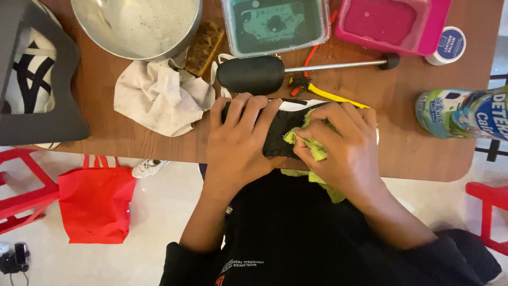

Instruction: The person cleans the sole of a black and white sneaker using a yellow brush and a green cloth. They repeatedly dip the brush into a container of soapy water to scrub the shoe's tread and then wipe the surface with the cloth.

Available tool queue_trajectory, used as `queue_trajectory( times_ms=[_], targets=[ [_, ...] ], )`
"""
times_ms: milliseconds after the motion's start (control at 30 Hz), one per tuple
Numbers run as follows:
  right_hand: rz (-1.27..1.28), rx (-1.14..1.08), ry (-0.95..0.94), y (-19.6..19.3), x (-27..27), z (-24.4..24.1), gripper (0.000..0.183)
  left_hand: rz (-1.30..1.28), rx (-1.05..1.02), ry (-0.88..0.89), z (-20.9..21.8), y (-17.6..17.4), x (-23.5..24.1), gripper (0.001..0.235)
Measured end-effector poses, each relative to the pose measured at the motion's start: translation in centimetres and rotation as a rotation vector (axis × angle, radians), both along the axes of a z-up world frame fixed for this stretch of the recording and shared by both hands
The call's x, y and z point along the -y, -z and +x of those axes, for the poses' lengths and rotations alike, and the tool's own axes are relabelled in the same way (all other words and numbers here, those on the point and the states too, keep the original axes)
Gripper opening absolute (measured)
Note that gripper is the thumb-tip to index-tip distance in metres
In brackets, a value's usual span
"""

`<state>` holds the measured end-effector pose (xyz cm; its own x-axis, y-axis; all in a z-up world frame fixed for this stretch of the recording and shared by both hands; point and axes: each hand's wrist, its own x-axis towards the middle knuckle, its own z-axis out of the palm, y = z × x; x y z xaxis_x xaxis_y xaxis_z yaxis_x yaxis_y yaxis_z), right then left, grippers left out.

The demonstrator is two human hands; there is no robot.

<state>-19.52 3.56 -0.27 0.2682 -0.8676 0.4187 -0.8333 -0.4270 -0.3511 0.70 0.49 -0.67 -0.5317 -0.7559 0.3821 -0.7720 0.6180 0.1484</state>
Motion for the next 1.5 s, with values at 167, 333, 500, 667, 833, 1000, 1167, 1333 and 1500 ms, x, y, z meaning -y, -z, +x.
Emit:
queue_trajectory(
  times_ms=[167,333,500,667,833,1000,1167,1333,1500],
  targets=[
    [0.032,0.106,-0.165,0.3,1.0,-0.4,0.021,-0.003,0.018,-0.020,-0.5,-0.3,0.0,0.071],
    [0.014,0.100,-0.108,0.4,0.4,-0.5,0.022,0.007,0.033,-0.027,-0.6,0.0,-0.1,0.065],
    [0.025,0.056,0.014,0.7,-0.6,-3.8,0.017,-0.006,-0.014,-0.022,-0.7,-0.6,-0.4,0.069],
    [-0.044,0.525,0.258,1.1,-2.3,-6.1,0.012,-0.002,0.061,-0.008,-0.6,0.1,-1.1,0.087],
    [-0.192,0.628,0.266,0.6,-2.4,-5.6,0.017,-0.109,0.117,-0.129,-1.7,-1.6,-3.6,0.075],
    [-0.160,0.517,0.111,1.6,-2.7,-3.7,0.029,-0.009,0.174,-0.184,-2.5,-1.3,-4.7,0.072],
    [-0.109,0.315,-0.111,4.8,-3.0,-1.8,0.044,-0.131,0.190,-0.177,-4.9,1.0,-4.7,0.091],
    [-0.140,0.305,-0.154,7.3,-4.3,-4.6,0.040,-0.277,0.248,-0.184,-4.7,0.0,-4.6,0.074],
    [-0.130,0.722,-0.080,6.1,-5.4,-8.0,0.028,-0.124,0.112,-0.112,-2.6,0.5,-4.7,0.086]
  ],
)
